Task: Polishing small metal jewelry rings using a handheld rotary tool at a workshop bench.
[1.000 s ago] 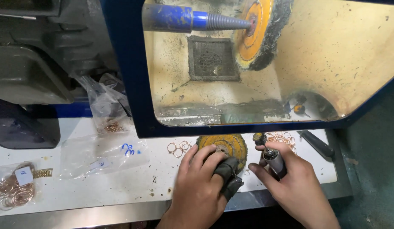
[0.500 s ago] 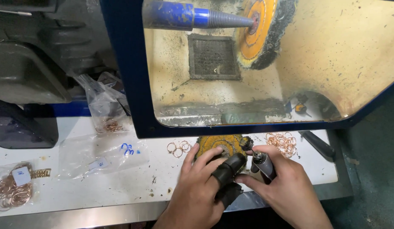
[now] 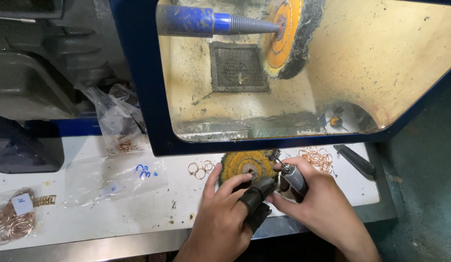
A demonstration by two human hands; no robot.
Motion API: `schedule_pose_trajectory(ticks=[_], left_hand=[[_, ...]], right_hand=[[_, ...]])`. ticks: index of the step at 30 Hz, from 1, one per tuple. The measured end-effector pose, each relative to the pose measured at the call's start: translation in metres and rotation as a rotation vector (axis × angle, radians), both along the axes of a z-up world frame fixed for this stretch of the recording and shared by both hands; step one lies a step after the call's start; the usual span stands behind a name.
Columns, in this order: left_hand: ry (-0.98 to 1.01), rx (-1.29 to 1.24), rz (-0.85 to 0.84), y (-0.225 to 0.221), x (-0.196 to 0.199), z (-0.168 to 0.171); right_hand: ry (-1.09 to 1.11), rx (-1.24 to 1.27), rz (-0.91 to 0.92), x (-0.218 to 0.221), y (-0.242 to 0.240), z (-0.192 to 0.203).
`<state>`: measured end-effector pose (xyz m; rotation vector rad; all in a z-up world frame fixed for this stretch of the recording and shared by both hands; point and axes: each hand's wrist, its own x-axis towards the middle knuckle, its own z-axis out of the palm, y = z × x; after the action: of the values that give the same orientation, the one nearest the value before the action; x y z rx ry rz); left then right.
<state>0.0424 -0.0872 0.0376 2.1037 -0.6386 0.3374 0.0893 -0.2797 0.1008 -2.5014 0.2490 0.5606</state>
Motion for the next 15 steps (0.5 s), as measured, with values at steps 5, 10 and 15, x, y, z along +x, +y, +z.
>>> schedule_pose_trajectory(ticks=[5,10,15], left_hand=[[0.025,0.008,0.083,-0.003,0.003,0.0],[0.065,0.055,0.134,-0.002,0.0,0.005],[-0.103,0.075,0.082,-0.004,-0.003,-0.003]], right_hand=[[-0.016,-0.079,0.005,0.002,0.001,-0.002],[-0.018,-0.122,0.002,-0.003,-0.004,-0.005],[-0.252,-0.039,0.03,-0.007,-0.018,-0.02]])
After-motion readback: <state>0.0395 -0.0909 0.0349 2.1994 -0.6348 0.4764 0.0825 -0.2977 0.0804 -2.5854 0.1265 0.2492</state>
